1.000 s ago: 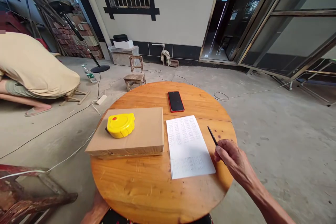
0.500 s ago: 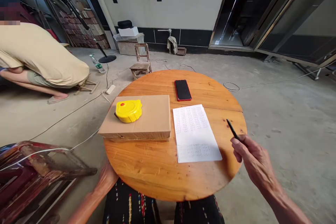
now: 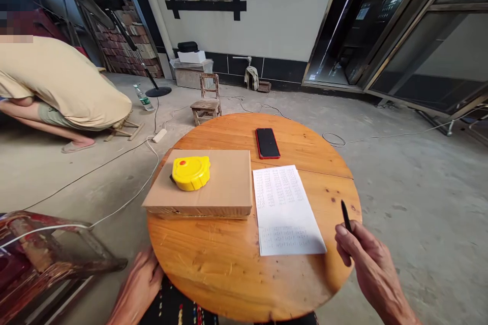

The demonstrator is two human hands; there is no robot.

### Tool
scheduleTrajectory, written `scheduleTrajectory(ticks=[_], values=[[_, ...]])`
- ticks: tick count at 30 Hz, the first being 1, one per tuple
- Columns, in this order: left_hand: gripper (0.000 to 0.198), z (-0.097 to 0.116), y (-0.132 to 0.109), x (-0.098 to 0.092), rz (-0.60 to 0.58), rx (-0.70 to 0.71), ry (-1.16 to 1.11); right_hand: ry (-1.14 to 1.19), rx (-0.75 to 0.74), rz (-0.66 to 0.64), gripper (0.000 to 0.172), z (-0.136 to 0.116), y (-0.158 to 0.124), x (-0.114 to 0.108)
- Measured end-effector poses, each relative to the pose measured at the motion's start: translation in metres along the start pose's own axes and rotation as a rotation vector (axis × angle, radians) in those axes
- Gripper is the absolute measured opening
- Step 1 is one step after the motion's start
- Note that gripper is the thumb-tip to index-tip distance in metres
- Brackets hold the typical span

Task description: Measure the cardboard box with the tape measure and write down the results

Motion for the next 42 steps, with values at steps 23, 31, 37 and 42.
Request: scheduleTrajectory(ticks=[23,31,37,42], values=[[0.066,0.116,0.014,-0.039,0.346,-0.104,-0.369,0.154,-0.027,-0.073,0.049,-0.044,0.016,0.074],[0.058,0.261,0.001,0.05,-0.052,0.561,-0.09,-0.32,-0.123,0.027,0.05,-0.004,0.036,0.021],[0.056,0.27,0.014,0.08,-0.149,0.582,-0.059,-0.377,-0.167,0.015,0.044,-0.01,0.026,0.029],[0.05,0.267,0.012,0.08,-0.134,0.569,-0.029,-0.375,-0.113,-0.041,0.044,-0.007,0.021,0.031]])
Point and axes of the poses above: each hand's wrist, its own y-axis towards the middle knuckle, its own x-axis out of the palm, z = x × y, the point moved 10 cm from there along y, towards the middle knuckle, and after that the axes turned 7 degrees about x, right-handed, at the moved point
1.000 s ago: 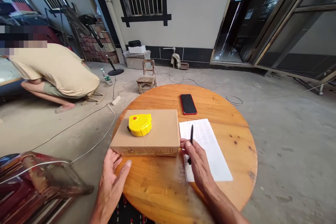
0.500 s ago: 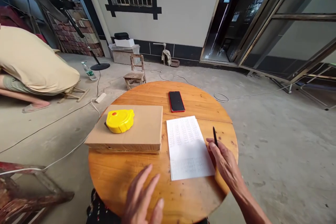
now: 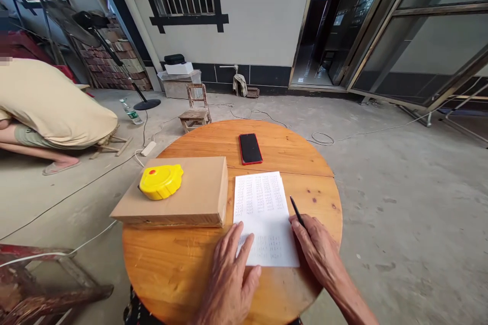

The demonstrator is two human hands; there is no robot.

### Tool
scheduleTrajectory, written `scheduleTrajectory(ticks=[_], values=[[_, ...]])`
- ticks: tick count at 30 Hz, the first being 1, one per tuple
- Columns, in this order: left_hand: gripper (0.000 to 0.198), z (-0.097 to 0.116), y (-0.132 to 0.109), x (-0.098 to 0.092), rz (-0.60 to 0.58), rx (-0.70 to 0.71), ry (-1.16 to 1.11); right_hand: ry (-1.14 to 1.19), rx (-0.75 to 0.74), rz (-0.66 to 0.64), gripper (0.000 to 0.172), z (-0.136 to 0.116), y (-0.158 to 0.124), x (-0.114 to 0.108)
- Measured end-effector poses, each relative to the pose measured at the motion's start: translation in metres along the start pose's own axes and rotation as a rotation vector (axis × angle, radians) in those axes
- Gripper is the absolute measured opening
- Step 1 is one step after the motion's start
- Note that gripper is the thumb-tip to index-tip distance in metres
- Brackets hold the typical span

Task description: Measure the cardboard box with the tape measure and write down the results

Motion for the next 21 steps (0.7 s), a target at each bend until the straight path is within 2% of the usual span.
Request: scheduleTrajectory(ticks=[7,16,21], values=[[0.045,0.002,0.001,-0.003,0.068,0.034,0.069,0.137,0.077,-0.056,0.049,0.007,0.018,-0.003],[0.039,0.006,0.003,-0.005,0.136,0.144,0.157,0.201,-0.003,-0.036,0.05,-0.011,0.052,-0.001],[0.037,0.005,0.002,-0.004,0.153,0.171,0.155,0.198,-0.031,0.008,0.043,-0.014,0.045,-0.014]])
Point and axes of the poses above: each hand's wrist, its own y-axis towards the middle knuckle, its own x-axis out of the palm, z = x × y, the point moved 10 cm from there along y, towards the middle knuckle, and after that the axes turned 7 degrees about x, right-handed, at the moved point
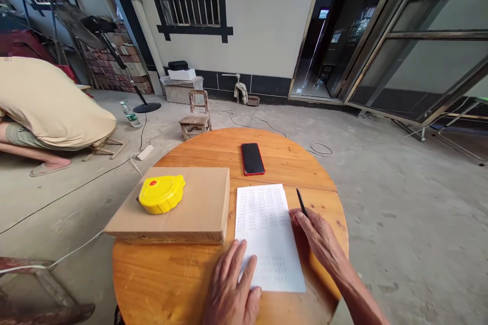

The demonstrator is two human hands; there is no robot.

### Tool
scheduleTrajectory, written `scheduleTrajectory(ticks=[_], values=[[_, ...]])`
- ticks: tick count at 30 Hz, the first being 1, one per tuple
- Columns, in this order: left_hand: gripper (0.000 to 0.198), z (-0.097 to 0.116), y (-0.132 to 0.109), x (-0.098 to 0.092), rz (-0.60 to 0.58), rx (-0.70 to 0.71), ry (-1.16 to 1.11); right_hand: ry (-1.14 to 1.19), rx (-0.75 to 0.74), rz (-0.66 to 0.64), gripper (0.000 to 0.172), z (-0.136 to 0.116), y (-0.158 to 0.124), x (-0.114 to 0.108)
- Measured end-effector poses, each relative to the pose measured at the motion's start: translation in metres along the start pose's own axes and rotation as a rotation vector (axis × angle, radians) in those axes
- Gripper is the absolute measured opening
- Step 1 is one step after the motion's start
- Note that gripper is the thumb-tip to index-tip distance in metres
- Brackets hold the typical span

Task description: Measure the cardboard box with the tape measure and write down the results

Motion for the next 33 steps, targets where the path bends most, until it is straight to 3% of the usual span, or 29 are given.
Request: scheduleTrajectory(ticks=[4,8,11,19,28,33], values=[[0.041,-0.001,0.006,-0.007,-0.032,-0.062,-0.059,-0.133,0.001,0.0,0.04,0.014,-0.037,-0.004],[0.045,0.001,0.021,-0.005,-0.118,-0.078,-0.102,-0.298,-0.25,-0.068,0.027,0.013,-0.083,0.01],[0.048,-0.002,0.028,0.005,-0.162,-0.101,-0.115,-0.455,-0.401,-0.106,0.024,0.014,-0.102,0.024],[0.059,-0.01,0.023,0.02,-0.189,-0.141,-0.12,-0.64,-0.436,-0.037,0.027,0.021,-0.095,0.031],[0.048,-0.003,0.026,0.025,-0.25,-0.035,-0.138,-0.448,-0.316,-0.053,0.029,0.023,-0.081,0.02],[0.046,-0.003,0.025,0.028,-0.24,-0.023,-0.152,-0.457,-0.326,0.003,0.033,0.022,-0.077,0.018]])
Point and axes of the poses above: each hand's wrist, its own y-axis towards the middle knuckle, its own x-axis out of the palm, z = x × y, the point moved 10 cm from there along y, towards the middle knuckle, and after that the axes turned 7 degrees about x, right-handed, at the moved point
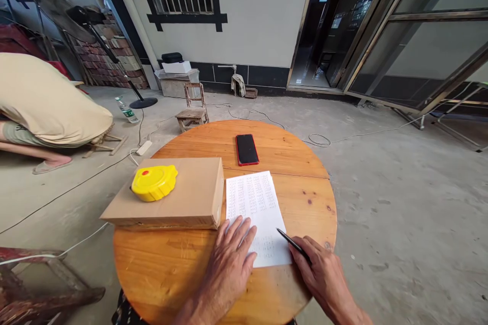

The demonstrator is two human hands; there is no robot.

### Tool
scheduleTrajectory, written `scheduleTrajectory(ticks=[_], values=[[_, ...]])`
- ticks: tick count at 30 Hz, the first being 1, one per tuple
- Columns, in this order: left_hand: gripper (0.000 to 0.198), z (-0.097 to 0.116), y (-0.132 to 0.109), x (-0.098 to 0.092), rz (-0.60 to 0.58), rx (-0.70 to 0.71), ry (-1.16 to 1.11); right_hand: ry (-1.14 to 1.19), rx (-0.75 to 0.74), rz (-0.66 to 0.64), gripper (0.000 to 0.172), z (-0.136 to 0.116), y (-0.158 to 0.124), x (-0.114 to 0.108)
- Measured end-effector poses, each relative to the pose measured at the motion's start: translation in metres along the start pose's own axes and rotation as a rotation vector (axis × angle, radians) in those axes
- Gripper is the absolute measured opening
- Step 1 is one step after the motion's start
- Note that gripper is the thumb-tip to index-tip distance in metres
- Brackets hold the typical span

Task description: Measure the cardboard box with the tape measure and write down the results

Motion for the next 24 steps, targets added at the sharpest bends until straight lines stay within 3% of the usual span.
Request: scheduleTrajectory(ticks=[6,11,18,24], values=[[0.053,0.002,-0.001,-0.011,0.043,-0.012,-0.007,0.089,0.038,0.019,0.032,0.006,0.011,-0.011],[0.051,0.022,-0.014,-0.034,0.125,0.083,0.041,-0.012,-0.033,0.052,0.03,-0.013,0.065,-0.023],[0.036,0.02,-0.02,-0.033,0.137,0.002,0.051,-0.12,-0.178,-0.004,0.033,-0.043,0.168,-0.001],[0.024,0.017,-0.016,-0.028,0.137,-0.057,0.01,-0.23,-0.154,-0.088,0.029,-0.032,0.191,0.017]])
Point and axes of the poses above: each hand's wrist, its own y-axis towards the middle knuckle, its own x-axis out of the palm, z = x × y, the point moved 10 cm from there along y, towards the middle knuckle, and after that the axes turned 7 degrees about x, right-handed, at the moved point
